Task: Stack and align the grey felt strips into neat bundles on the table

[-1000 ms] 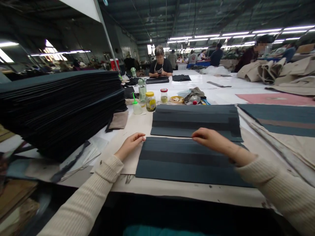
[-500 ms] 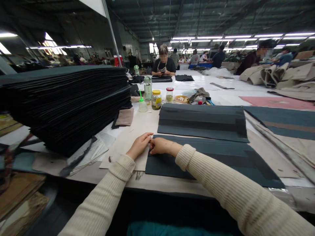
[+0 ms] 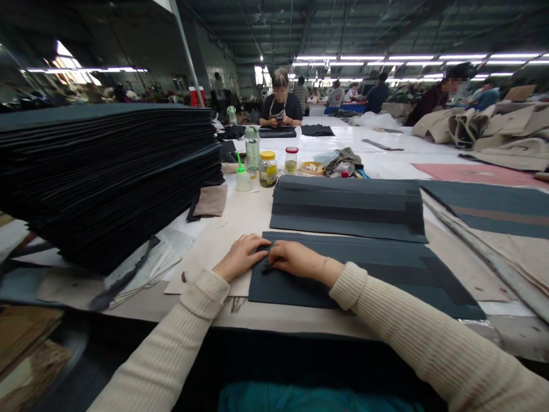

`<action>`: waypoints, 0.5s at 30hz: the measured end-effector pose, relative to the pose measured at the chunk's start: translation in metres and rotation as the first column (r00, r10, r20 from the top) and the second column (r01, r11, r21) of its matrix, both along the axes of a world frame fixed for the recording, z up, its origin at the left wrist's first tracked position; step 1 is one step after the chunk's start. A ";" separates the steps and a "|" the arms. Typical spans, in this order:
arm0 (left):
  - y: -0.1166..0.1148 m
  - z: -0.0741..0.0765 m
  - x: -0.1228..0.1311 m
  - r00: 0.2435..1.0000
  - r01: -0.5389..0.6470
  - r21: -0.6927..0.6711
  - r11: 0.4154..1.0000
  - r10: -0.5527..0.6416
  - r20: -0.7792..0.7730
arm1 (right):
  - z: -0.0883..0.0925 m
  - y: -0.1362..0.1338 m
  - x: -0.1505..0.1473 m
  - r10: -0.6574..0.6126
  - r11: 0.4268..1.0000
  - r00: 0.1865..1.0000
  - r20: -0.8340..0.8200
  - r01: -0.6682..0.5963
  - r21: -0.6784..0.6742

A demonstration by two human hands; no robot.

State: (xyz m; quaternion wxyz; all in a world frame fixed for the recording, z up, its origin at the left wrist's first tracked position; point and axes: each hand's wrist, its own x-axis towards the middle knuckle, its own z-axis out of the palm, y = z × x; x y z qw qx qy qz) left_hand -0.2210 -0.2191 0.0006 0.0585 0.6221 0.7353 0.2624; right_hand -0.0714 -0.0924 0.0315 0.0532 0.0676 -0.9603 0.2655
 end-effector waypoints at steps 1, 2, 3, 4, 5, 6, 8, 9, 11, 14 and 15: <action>0.000 0.000 0.000 1.000 -0.005 -0.010 1.000 0.005 -0.007 | 0.000 0.001 0.004 0.012 1.000 1.000 -0.007 -0.011 0.010; 0.000 0.001 0.001 1.000 -0.008 -0.018 1.000 0.008 -0.012 | 0.002 0.003 0.008 0.028 0.999 1.000 -0.009 -0.028 0.023; 0.000 0.001 0.001 1.000 -0.011 -0.024 1.000 0.010 -0.014 | 0.003 0.006 0.012 0.047 0.998 0.999 -0.008 -0.047 0.037; 0.000 0.001 0.001 1.000 -0.011 -0.027 1.000 0.010 -0.013 | 0.005 0.010 0.018 0.063 0.997 0.998 -0.001 -0.063 0.049; 0.000 0.001 0.001 1.000 -0.010 -0.029 1.000 0.010 -0.011 | 0.008 0.015 0.025 0.073 0.996 0.997 0.011 -0.074 0.059; 0.000 0.002 0.002 1.000 -0.010 -0.030 1.000 0.009 -0.006 | 0.010 0.020 0.032 0.077 0.995 0.997 0.027 -0.079 0.068; 0.000 0.002 0.002 1.000 -0.007 -0.032 0.999 0.007 0.003 | 0.014 0.034 0.048 0.072 0.994 0.995 0.062 -0.077 0.079; 0.000 0.002 0.001 1.000 -0.005 -0.033 0.999 0.006 0.007 | 0.016 0.042 0.057 0.065 0.994 0.994 0.082 -0.072 0.081; 0.000 0.002 0.000 1.000 -0.004 -0.032 0.999 0.004 0.015 | 0.018 0.058 0.077 0.042 0.995 0.992 0.121 -0.052 0.081; 0.001 0.002 -0.001 1.000 0.001 -0.040 0.999 0.000 0.028 | 0.022 0.084 0.113 -0.038 0.996 0.983 0.179 0.022 0.090; 0.001 0.002 -0.001 0.999 0.004 -0.045 0.999 -0.003 0.032 | 0.023 0.093 0.127 -0.075 0.993 0.977 0.199 0.056 0.102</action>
